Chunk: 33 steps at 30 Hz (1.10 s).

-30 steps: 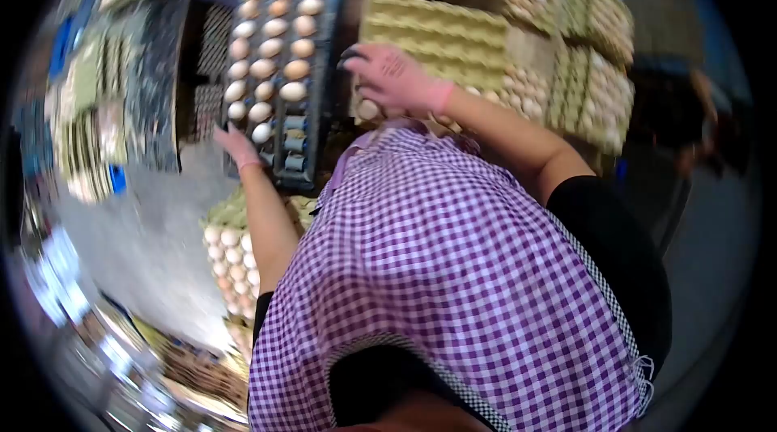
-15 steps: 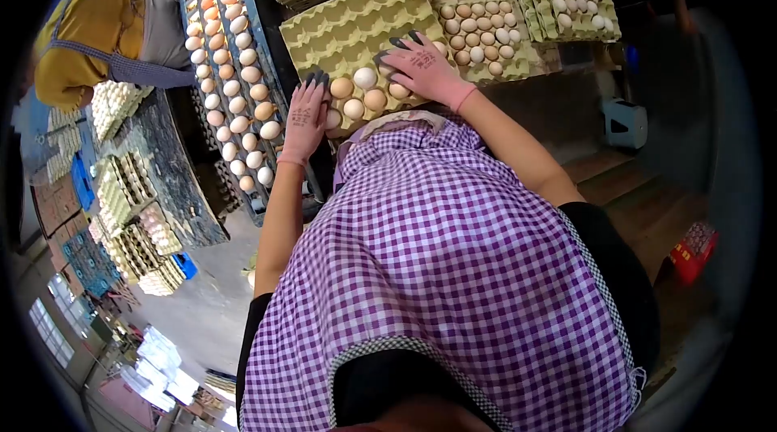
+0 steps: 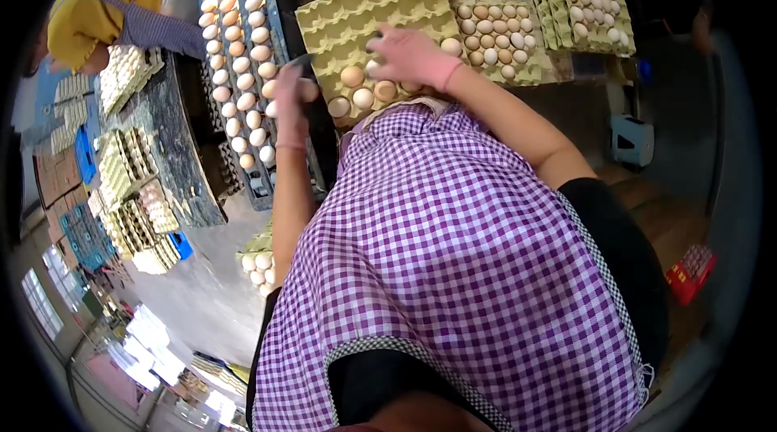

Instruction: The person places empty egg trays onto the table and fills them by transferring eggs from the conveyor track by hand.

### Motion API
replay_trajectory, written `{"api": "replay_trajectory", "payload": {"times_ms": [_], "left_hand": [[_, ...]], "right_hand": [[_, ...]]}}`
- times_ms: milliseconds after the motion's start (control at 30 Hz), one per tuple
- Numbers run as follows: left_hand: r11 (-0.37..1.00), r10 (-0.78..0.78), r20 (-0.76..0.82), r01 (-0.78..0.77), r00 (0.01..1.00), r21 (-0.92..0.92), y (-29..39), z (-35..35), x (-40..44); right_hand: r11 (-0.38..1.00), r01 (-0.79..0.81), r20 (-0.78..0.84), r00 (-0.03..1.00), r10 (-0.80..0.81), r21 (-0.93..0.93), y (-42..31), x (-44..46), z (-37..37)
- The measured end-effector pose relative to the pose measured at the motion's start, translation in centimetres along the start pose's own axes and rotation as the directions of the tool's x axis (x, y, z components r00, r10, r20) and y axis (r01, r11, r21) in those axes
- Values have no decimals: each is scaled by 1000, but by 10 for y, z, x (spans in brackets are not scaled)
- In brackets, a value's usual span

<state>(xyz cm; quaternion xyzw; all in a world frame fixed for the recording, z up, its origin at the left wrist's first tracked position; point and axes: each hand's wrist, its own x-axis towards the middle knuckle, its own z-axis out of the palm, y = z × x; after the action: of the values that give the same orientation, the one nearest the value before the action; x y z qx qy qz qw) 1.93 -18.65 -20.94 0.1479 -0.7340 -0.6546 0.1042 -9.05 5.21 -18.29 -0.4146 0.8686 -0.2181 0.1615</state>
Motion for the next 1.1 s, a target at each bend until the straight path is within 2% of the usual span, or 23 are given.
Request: {"api": "replay_trajectory", "payload": {"times_ms": [33, 67, 100, 167, 233, 267, 300, 333, 367, 433, 467, 500, 533, 567, 600, 633, 767, 833, 900, 933, 1000, 1067, 1100], "left_hand": [[824, 99, 209, -198, 973, 532, 9, 7, 0], [651, 36, 340, -280, 940, 705, 8, 16, -5], [441, -60, 444, -375, 894, 816, 6, 23, -7], [483, -80, 427, -340, 901, 807, 3, 20, -4], [539, 2, 465, -393, 885, 746, 3, 9, -2], [772, 12, 367, -242, 930, 587, 3, 0, -10], [775, 11, 361, -236, 932, 586, 9, -7, -25], [978, -132, 166, 102, 977, 181, 20, -15, -42], [883, -348, 56, 348, 936, -316, 28, -24, -55], [839, -366, 66, 359, 928, -409, 39, -42, -74], [847, -420, 125, 438, 899, -301, 44, -48, -73], [946, -311, 160, 322, 937, -47, 31, -51, -67], [900, -211, 179, 119, 961, 420, 18, -45, -69], [618, -139, 244, -109, 960, 779, 20, -28, -67], [506, -197, 239, -110, 951, 855, 6, -20, -69], [423, -224, 203, -92, 953, 901, 11, -9, -66], [486, -164, 233, -127, 959, 865, 10, -17, -73], [565, -226, 130, 22, 965, 825, 19, -28, -84], [711, -288, -106, 287, 952, 643, 27, -43, -102], [740, -314, -110, 315, 943, 594, 10, -58, -112], [612, -459, -217, 484, 862, 625, 9, -81, -134], [466, -548, -258, 547, 796, 695, -5, -98, -147], [473, -542, -285, 567, 791, 675, -13, -101, -148]], "right_hand": [[968, 112, 51, 993, -103, -223, 2, 4, 19], [968, 123, 52, 992, -115, -219, 4, 9, 29], [963, 139, 82, 989, -123, -231, 7, 16, 34], [955, 167, 118, 983, -141, -246, 11, 22, 34], [994, 107, 133, 985, -105, -3, 19, 19, 20], [982, -57, 223, 975, 15, 181, 20, 15, 4], [982, -54, 230, 973, 12, 179, 23, 4, -5], [698, -280, 249, 957, 150, 659, 26, -13, -11], [159, -380, 334, 908, 253, 911, 27, -23, -17], [158, -407, 364, 899, 242, 900, 26, -34, -30], [155, -431, 392, 891, 231, 889, 24, -39, -31], [565, -151, 127, 989, 82, 811, 17, -26, -23], [908, -141, 183, 980, 73, 394, -4, -23, -13], [989, -64, 221, 971, 93, -136, -33, -24, -13], [979, 22, 260, 965, 32, -203, -35, -22, 5], [902, 151, 135, 985, -104, -405, -29, -25, 32], [946, 169, 130, 982, -137, -277, -33, -24, 16], [988, -7, 233, 972, 43, -153, -40, -14, -1], [989, -2, 235, 972, -33, 150, -41, 8, -10], [990, 34, 252, 965, -68, 137, -52, 23, -7], [955, 122, 317, 925, -208, 272, -91, 54, 8], [931, 307, 321, 877, -358, 200, -115, 89, 58], [937, 308, 440, 828, -348, 162, -138, 107, 68]]}}
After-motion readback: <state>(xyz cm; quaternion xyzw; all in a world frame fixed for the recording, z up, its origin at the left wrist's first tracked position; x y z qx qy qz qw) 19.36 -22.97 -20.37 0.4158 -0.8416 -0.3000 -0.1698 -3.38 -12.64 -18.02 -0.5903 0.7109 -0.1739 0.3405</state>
